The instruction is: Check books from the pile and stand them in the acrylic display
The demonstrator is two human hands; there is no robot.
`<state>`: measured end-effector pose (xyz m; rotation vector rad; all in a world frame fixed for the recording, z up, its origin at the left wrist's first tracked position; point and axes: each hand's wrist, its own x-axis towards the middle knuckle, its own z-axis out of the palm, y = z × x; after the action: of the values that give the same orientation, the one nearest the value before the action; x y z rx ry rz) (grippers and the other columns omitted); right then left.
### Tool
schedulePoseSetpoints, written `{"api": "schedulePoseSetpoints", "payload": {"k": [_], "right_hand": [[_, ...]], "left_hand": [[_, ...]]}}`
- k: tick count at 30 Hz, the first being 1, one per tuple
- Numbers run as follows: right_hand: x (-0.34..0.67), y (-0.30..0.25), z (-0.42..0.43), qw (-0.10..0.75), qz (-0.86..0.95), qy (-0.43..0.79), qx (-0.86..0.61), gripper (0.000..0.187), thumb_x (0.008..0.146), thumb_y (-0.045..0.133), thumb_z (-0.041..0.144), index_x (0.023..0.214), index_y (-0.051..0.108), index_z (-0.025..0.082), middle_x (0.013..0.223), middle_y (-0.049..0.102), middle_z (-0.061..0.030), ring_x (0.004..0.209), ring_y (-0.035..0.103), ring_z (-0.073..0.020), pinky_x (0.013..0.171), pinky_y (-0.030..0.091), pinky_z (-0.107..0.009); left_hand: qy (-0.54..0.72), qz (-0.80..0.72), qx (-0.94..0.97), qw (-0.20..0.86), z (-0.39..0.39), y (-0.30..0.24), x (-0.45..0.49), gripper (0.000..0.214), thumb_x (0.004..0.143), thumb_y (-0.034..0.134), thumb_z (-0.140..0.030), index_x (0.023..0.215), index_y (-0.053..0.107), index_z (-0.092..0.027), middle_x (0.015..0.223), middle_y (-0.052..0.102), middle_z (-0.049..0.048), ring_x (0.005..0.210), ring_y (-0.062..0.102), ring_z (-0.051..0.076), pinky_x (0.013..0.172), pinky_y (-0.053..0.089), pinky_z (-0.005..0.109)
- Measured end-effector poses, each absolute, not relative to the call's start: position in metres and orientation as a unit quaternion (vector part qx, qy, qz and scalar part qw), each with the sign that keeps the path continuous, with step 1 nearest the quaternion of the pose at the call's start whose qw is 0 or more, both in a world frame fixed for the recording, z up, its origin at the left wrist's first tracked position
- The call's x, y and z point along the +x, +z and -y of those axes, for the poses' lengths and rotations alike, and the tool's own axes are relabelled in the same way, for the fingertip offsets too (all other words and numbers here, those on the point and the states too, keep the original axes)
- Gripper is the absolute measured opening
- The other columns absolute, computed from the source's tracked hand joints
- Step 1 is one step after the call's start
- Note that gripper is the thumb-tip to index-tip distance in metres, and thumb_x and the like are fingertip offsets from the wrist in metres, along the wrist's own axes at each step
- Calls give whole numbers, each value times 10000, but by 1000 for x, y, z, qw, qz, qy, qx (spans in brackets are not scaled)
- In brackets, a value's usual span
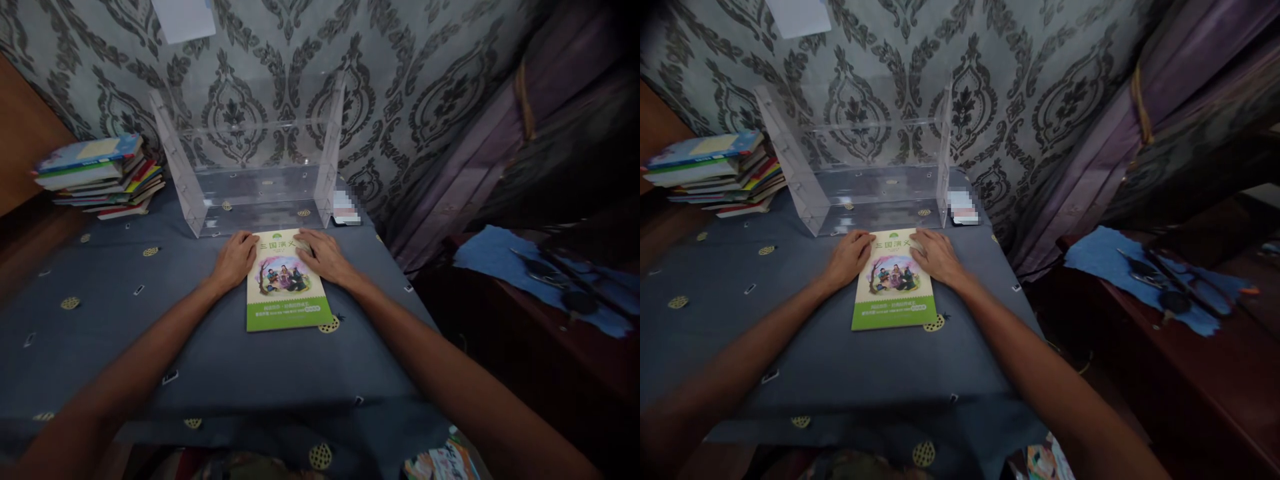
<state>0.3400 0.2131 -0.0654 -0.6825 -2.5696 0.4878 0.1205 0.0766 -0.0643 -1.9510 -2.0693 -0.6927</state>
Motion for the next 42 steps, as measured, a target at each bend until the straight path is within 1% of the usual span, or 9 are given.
{"api": "schedulePoseSetpoints", "payload": {"k": [5,9,14,18,22,27,36,39,42], "right_hand": [[341,-66,-213,236,930,157,-235,370,938,517,295,1262,652,178,1412,605,-146,1314,546,-320,1086,423,-539],[342,-61,-208,248,941,118,-199,355,939,501,260,1241,667,174,1371,640,-136,1363,507,-308,1139,352,-556],[332,-54,-203,195,963,135,-128,419,992,465,315,1381,571,201,1469,568,-108,1426,451,-256,1193,291,-541],[325,-54,-202,146,973,134,-117,471,1019,450,402,1451,502,222,1544,481,-104,1473,382,-259,1218,245,-557],[329,-54,-202,142,966,130,-175,492,1019,449,428,1454,501,203,1558,459,-121,1478,372,-285,1208,268,-574],[339,-56,-209,166,950,139,-227,449,998,479,364,1402,558,184,1512,511,-144,1448,419,-303,1182,306,-598],[353,-60,-215,157,950,184,-197,487,990,496,369,1432,533,167,1546,467,-141,1479,371,-283,1197,294,-562],[362,-60,-209,165,949,190,-189,484,988,491,369,1417,549,153,1523,499,-142,1470,389,-275,1196,301,-544],[374,-59,-198,191,944,201,-181,449,973,505,374,1357,610,166,1465,567,-129,1431,447,-278,1178,335,-533]], "left_hand": [[-212,697,-676,107,-73,-61,118,296,967,444,-204,1168,659,-166,1172,646,122,1083,594,256,966,510,437],[-217,694,-679,103,-72,-62,118,319,977,430,-203,1195,656,-146,1206,650,135,1107,602,256,987,513,433],[-234,686,-683,89,-75,-68,115,328,972,440,-194,1220,648,-147,1284,645,136,1181,596,249,1051,494,433],[-243,683,-685,73,-76,-70,113,341,979,427,-210,1244,639,-176,1320,641,127,1238,581,247,1081,481,458],[-232,689,-682,74,-74,-68,114,344,983,427,-218,1254,636,-181,1333,642,120,1249,582,244,1083,481,458],[-228,688,-685,76,-74,-68,115,344,989,423,-219,1247,642,-159,1335,643,135,1251,585,251,1081,478,454],[-226,688,-686,74,-75,-69,112,349,985,434,-215,1255,644,-148,1347,635,136,1276,570,253,1114,454,448],[-221,690,-685,72,-74,-67,113,355,985,429,-210,1262,638,-134,1356,627,148,1282,564,256,1115,453,445],[-218,688,-688,73,-74,-66,114,359,989,419,-218,1261,636,-129,1352,630,148,1278,566,255,1122,446,445]]}}
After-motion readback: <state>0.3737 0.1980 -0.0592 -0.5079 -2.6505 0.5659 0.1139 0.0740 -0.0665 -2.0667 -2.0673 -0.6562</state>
